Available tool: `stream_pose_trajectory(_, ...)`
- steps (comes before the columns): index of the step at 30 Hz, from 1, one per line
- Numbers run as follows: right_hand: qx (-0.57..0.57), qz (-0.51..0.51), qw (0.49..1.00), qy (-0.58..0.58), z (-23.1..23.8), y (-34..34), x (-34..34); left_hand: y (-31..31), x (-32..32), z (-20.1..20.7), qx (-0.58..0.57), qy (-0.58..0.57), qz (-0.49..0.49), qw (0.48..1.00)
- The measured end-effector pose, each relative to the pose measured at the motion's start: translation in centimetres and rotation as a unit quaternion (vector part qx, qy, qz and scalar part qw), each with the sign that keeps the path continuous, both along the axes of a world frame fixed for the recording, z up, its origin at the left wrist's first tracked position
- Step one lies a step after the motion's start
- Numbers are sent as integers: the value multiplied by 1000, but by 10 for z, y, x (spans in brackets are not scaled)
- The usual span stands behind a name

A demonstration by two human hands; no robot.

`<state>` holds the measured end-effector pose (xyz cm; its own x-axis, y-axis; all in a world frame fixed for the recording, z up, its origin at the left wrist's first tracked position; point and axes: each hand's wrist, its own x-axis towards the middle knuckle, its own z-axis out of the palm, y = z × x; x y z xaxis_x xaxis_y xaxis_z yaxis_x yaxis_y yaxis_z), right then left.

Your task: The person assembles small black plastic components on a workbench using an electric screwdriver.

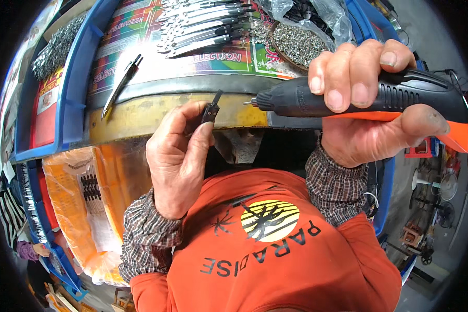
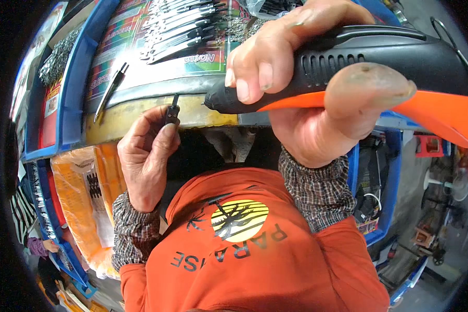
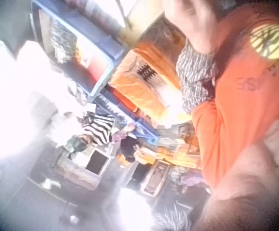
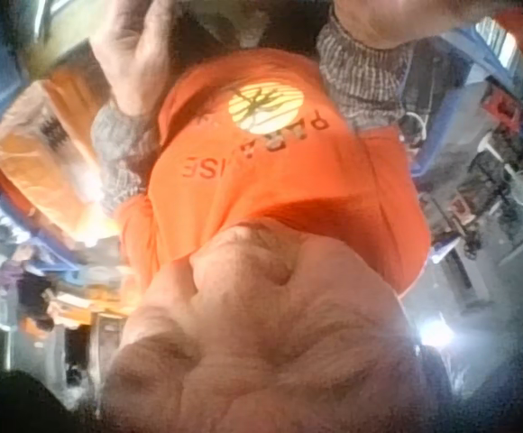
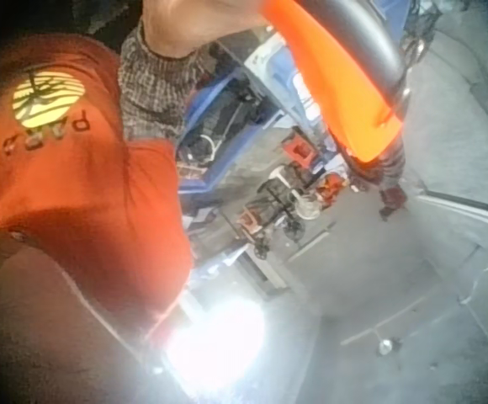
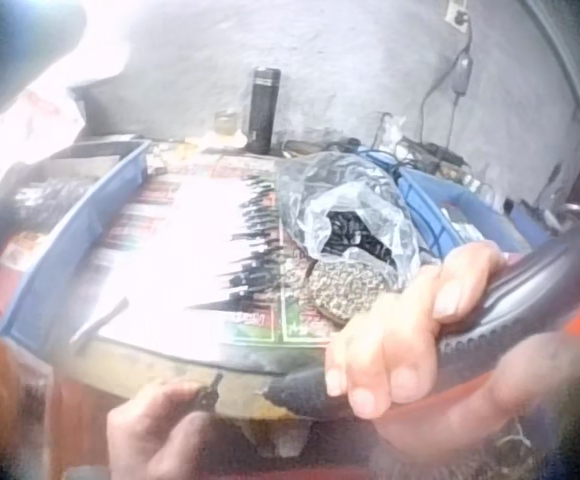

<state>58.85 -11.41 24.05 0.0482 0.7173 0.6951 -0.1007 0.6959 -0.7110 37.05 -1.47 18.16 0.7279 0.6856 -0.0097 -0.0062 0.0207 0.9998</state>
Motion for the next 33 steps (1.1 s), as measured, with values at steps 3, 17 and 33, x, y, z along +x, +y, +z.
stream_pose_trajectory(3, 35, -3, 999, -5, -1, 9, -14, -5, -7, 5, -97, -15, -1, 995)
stream_pose_trajectory(17, -6, -14, 1000, -11, 2, 13, -37, -21, -7, -8, -374, -67, 8, 925)
stream_pose_trajectory(33, -6, -6, 999, -35, 1, 20, -36, -25, 12, -5, -404, -74, 49, 910)
